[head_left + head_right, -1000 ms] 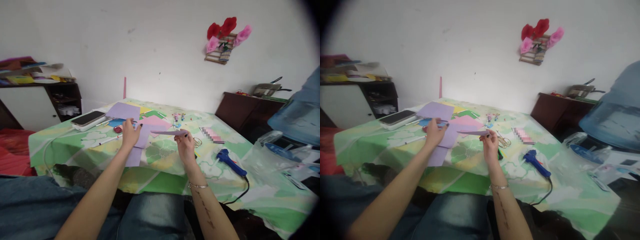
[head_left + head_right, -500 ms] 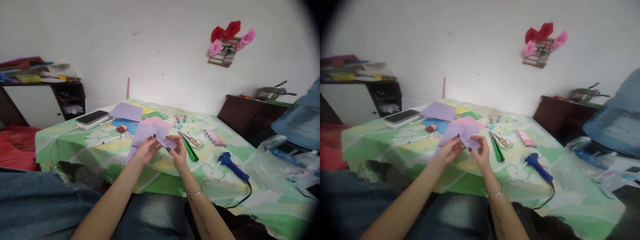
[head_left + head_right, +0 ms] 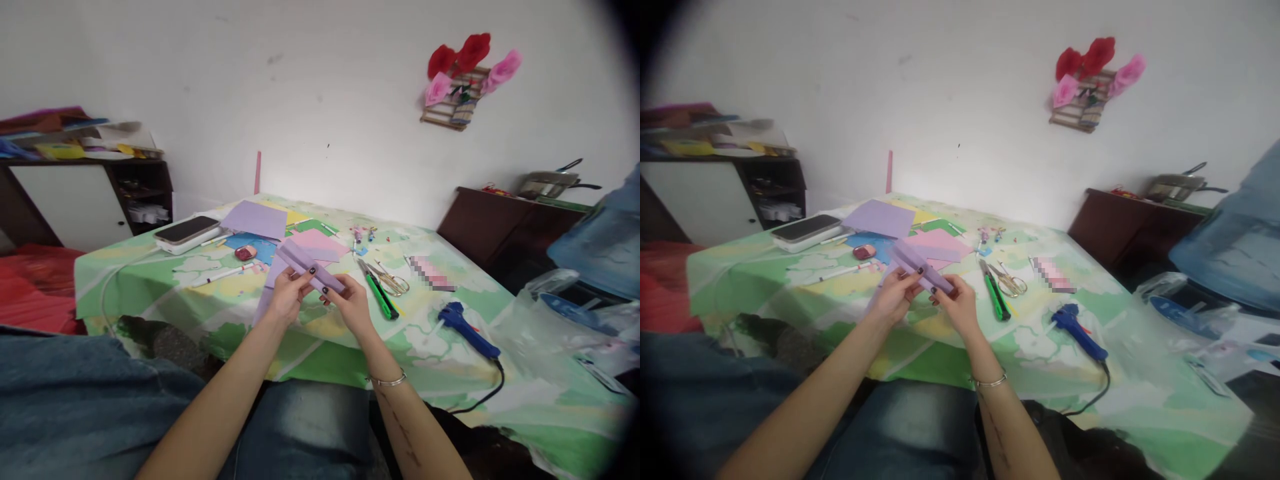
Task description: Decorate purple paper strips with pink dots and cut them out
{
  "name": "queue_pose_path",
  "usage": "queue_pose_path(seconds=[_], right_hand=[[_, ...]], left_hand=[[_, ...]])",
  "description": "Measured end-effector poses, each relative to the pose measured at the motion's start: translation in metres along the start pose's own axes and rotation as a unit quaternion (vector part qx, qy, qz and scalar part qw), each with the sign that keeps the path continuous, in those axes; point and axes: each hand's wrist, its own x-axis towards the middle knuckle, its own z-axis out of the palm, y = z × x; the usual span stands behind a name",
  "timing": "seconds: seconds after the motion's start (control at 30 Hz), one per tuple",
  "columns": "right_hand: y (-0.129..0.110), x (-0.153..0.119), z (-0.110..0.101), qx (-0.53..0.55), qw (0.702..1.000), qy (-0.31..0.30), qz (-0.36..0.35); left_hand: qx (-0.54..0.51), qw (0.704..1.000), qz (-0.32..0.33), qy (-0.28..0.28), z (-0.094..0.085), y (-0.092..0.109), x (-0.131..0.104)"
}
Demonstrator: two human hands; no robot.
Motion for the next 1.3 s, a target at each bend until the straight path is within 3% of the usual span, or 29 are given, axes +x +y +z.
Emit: queue_pose_path(seconds=[0.27, 0.57, 0.83, 1.03, 1.13, 1.3], right_hand=[[-0.005, 0.001, -0.004, 0.129, 0.988, -0.017, 0.085], [-0.008, 0.001, -0.011, 0.204, 0.96, -0.059, 0.182], [-0.005, 0.003, -0.02, 0.234, 0.945, -0.062, 0.221], [-0.011, 0.001, -0.017, 0.25, 0.95, -0.037, 0.18], [-0.014, -0.002, -0.011, 0.225, 0.969, -0.023, 0.103], [-0.007, -0.002, -0.006, 0.072, 0.997, 0.026, -0.03]], left_hand=[[0.001, 0.992, -0.039, -0.12, 0.005, 0.016, -0.005], [0.021, 0.992, -0.015, -0.121, 0.002, 0.012, -0.004], [0.032, 0.99, 0.0, -0.136, 0.002, 0.01, -0.007], [0.039, 0.993, 0.029, -0.105, 0.004, 0.008, -0.008], [0.034, 0.996, 0.05, -0.064, 0.002, 0.007, -0.005], [0.023, 0.997, 0.063, -0.025, 0.004, 0.009, -0.005]])
